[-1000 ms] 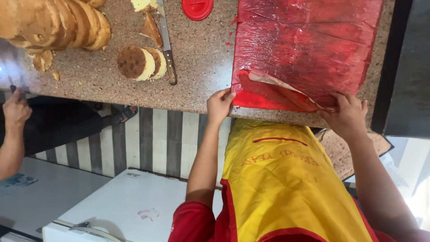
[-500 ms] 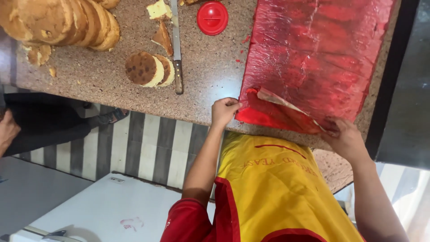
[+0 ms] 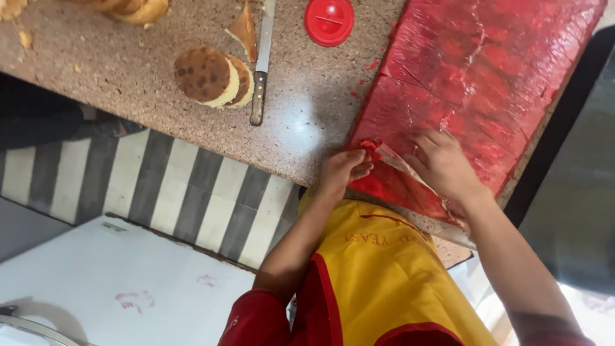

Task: The person cuts round pieces from a large baked sheet cake on a tray using a round cutter, moving cut rounds aside and stacking them on the counter. The person then carries the empty tray away, brings over a large red sheet, peels it off a tray by hand, and presses it flat on the counter.

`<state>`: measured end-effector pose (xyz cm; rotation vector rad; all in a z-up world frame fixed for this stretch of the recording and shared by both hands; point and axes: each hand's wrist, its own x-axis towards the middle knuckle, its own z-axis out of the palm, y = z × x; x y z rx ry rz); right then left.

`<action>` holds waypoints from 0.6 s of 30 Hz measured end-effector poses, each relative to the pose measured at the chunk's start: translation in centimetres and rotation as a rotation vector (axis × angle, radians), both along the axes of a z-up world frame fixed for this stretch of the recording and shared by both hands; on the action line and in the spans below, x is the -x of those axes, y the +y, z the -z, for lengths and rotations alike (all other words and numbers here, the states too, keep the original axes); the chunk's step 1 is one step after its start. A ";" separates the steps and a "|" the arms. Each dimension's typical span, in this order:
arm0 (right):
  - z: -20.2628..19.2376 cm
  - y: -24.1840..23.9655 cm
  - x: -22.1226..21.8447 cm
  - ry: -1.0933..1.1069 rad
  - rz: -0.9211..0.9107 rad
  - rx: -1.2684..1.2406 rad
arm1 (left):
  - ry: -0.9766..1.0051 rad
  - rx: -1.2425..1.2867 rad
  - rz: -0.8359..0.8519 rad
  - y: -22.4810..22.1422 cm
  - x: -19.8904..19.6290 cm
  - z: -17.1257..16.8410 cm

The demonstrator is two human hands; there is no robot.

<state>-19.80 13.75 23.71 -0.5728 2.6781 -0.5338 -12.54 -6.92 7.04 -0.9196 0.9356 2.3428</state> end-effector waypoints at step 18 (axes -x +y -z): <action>9.5 -16.1 13.8 -0.500 -0.807 -0.747 | 0.282 0.549 0.243 -2.1 2.7 5.6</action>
